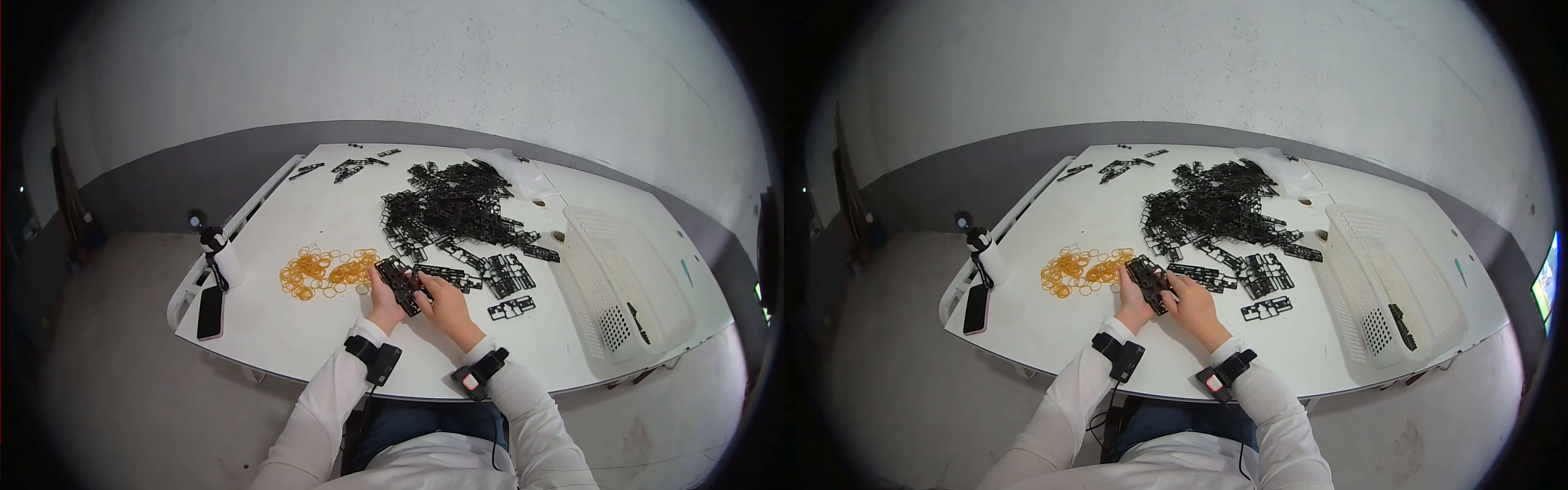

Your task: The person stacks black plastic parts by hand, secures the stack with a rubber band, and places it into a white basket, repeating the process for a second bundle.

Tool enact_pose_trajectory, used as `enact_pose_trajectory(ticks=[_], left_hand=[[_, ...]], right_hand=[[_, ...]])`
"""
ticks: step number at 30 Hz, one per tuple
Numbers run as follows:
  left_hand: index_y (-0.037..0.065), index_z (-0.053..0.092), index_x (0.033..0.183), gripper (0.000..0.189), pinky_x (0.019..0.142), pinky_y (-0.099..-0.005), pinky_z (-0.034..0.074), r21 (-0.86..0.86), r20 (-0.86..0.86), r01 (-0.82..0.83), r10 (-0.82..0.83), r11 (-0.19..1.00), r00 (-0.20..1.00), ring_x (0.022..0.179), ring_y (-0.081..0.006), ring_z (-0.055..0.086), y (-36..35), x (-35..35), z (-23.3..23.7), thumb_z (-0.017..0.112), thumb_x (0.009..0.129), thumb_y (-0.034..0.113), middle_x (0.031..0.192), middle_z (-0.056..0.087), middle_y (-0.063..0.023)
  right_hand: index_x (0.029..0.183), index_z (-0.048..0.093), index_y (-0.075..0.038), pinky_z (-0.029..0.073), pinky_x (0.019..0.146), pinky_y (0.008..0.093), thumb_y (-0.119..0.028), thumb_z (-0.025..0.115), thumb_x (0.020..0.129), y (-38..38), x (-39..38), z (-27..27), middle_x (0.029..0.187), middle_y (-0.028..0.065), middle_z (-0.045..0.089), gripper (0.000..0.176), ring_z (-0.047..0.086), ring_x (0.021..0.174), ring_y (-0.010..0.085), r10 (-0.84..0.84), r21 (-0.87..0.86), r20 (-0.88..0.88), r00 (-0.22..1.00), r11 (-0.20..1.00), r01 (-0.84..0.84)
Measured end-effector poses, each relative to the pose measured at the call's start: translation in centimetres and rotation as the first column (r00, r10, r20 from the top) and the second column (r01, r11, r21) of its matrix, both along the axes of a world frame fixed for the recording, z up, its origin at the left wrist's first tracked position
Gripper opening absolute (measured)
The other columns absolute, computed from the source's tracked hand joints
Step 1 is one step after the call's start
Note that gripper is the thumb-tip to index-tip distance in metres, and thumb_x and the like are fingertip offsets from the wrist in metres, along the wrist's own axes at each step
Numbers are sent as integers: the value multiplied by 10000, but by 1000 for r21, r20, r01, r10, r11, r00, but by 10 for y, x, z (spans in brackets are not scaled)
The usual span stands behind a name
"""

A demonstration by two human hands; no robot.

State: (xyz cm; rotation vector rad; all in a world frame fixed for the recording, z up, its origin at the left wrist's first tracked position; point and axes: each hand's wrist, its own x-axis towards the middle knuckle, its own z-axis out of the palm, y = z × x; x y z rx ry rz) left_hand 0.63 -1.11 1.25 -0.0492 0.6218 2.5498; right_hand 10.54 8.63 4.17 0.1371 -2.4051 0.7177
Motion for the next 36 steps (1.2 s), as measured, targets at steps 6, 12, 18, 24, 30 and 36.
enact_pose_trajectory(ticks=[6,12,18,24,30,36], left_hand=[[88,502,799,686,642,-359,493,-116,-30,-7,3,993,1000,681,-229,562,2,5,2,200,822,704,720,566,-84],[60,468,847,701,727,-358,490,-121,-76,24,-34,992,997,781,-252,576,0,4,-1,154,834,687,822,587,-122],[54,431,872,688,736,-364,490,-96,-103,22,-32,995,994,784,-264,578,1,6,0,145,838,679,824,580,-140],[42,407,905,687,724,-361,491,-64,-76,17,-22,998,997,776,-274,576,3,9,5,169,836,683,829,562,-148],[57,429,926,563,727,-372,486,-55,-98,32,-38,998,994,798,-261,570,0,10,5,276,872,596,837,562,-133],[69,450,898,251,704,-350,485,-92,-169,108,-123,990,978,782,-228,573,-1,7,2,480,896,318,792,558,-93]], right_hand=[[1164,532,-83,496,661,353,-181,579,801,-6,1,1,1001,119,584,379,606,800,287,15,7,-69,998,1000,-15],[1144,551,-133,504,605,344,-201,576,801,-14,1,-5,1076,88,559,351,615,726,266,39,115,-107,994,993,-27],[1134,569,-161,498,564,333,-209,593,784,-15,4,-5,1077,61,561,353,619,688,242,-13,179,-77,997,983,27],[1126,579,-182,497,552,331,-242,614,765,-14,2,-10,1072,59,563,368,619,679,244,-6,211,-82,997,977,23],[1133,578,-186,502,600,335,-261,632,750,-14,3,-10,1067,84,562,394,618,746,258,9,202,-42,999,979,0],[1124,584,-141,477,743,353,-236,663,719,-10,1,-10,1063,111,558,423,569,922,274,75,175,-95,993,983,-57]])
